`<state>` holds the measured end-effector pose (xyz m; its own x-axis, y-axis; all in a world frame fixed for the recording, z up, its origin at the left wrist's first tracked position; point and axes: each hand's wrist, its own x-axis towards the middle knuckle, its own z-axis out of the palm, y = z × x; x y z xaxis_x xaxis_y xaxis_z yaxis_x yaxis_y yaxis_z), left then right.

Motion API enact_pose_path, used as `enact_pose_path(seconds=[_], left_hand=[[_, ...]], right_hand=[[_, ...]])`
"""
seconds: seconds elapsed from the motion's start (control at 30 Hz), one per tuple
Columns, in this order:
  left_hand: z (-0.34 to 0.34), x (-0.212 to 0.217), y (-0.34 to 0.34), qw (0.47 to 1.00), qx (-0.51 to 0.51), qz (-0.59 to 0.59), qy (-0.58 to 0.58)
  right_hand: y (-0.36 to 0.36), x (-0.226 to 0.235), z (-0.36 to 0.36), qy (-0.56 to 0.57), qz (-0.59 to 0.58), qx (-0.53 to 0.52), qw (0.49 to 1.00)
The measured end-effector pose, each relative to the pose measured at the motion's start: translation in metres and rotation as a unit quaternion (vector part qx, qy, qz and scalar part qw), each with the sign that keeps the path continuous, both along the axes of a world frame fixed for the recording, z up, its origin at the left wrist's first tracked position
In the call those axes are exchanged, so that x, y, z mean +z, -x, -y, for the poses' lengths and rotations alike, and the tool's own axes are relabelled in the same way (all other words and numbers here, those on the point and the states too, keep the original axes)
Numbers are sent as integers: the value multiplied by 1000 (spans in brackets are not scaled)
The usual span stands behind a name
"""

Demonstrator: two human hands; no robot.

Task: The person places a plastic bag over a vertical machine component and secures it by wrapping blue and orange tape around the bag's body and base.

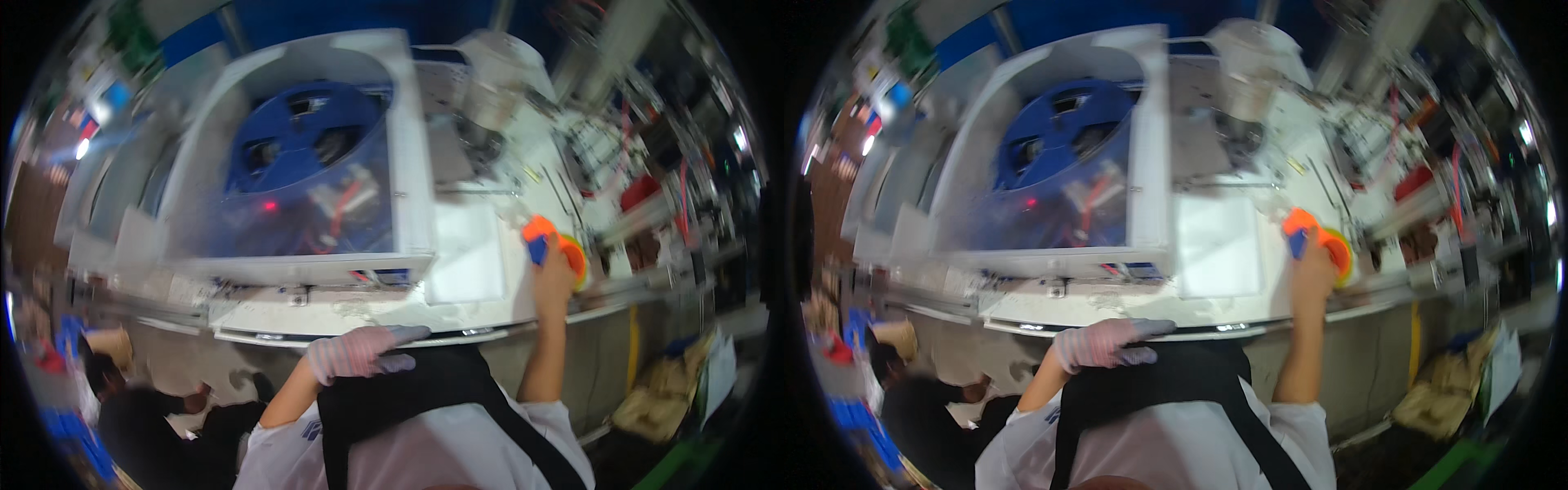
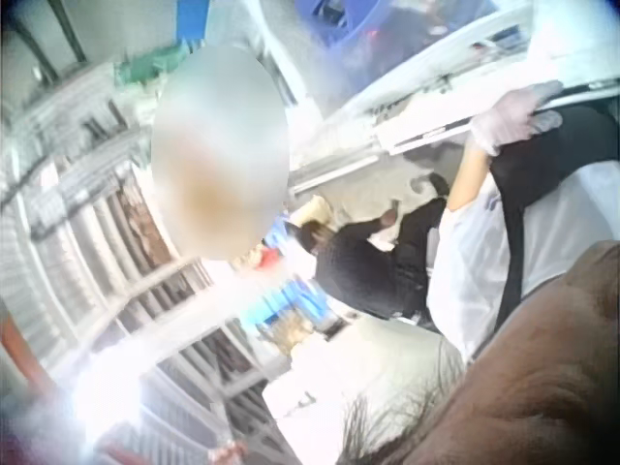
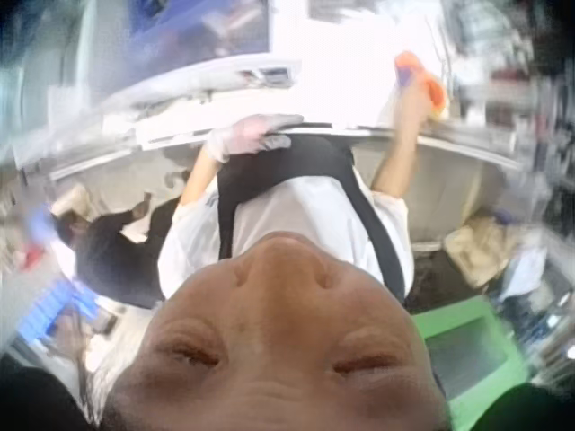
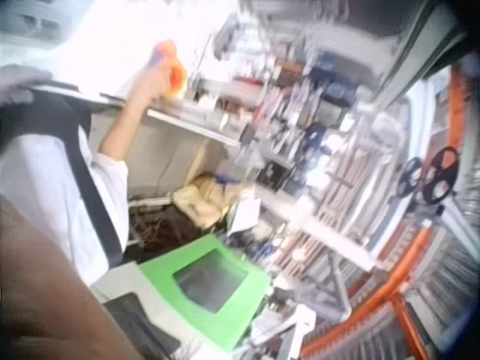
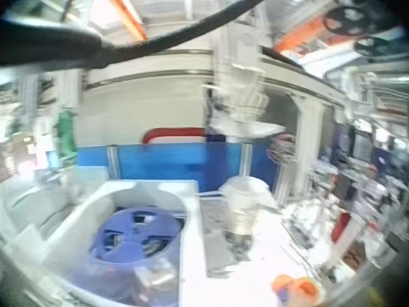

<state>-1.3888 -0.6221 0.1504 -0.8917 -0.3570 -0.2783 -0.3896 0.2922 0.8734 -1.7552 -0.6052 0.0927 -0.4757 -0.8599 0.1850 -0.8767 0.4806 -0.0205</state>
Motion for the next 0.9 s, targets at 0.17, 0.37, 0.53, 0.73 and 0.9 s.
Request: enact_pose_path(seconds=[0.17, 0.37, 0.53, 0.73, 0.9], left_hand=[[-8, -21, -3, 997, -41, -59, -11], [-33, -26, 2, 988, 64, -139, 1], [-76, -36, 28, 906, 353, -225, 67], [-150, -45, 70, 665, 560, -429, -244], [-199, -26, 88, 559, 665, -481, -117]], right_hand=[[-50, 63, -29, 293, 304, -55, 905], [-27, 48, -40, 437, 766, 27, 471], [-80, 23, -65, 209, 919, 8, 335], [-106, -32, -81, -85, 966, 142, 198], [-130, 9, -119, -194, 913, 222, 280]])
